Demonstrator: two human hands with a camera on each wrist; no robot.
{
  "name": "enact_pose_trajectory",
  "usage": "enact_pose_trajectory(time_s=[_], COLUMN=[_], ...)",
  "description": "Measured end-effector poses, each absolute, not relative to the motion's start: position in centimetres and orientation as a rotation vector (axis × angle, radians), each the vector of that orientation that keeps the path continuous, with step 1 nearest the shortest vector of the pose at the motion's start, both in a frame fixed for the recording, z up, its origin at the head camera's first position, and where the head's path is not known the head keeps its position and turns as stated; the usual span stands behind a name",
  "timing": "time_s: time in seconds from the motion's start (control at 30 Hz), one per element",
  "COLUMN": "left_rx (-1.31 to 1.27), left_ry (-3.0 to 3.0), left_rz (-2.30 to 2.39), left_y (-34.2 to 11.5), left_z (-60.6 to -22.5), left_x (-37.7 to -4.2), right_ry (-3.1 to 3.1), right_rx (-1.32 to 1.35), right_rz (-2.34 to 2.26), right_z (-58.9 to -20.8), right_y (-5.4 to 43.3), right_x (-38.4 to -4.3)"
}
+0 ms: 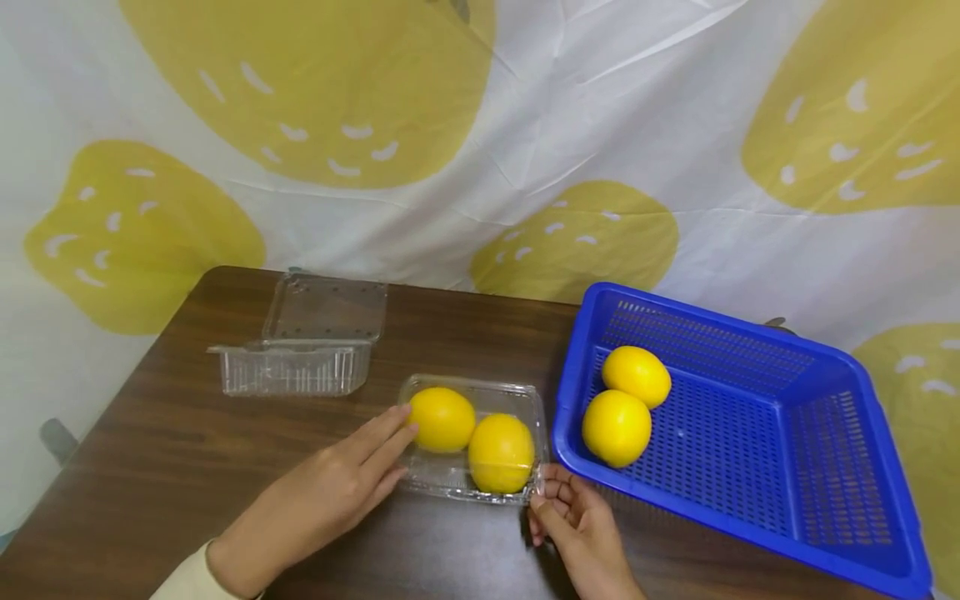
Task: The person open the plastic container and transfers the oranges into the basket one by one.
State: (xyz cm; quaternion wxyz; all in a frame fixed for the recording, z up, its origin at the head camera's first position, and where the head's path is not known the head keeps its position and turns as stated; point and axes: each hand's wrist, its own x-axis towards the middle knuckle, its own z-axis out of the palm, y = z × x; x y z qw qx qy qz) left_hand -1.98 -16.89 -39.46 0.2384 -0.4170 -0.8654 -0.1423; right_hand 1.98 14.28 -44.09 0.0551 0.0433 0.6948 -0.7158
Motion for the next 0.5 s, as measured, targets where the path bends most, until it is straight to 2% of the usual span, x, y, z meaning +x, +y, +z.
enact_pose_trajectory(time_s=[0.33,0.5], left_rx=[-1.057,-0.919], left_ry=[-2.331,-2.346], left_rz=[-0.630,-0.724], left_y=[-17.25,-17.18], left_z=[-39.32,-39.32], left_x=[-2.11,-2.15], right_ry=[2.085,2.072], right_rx=[0.179,0.181], right_rz=[-2.134,-2.118], right_z=[-43.78,-43.74], right_y=[14.43,14.50], right_x=[2.00,1.99])
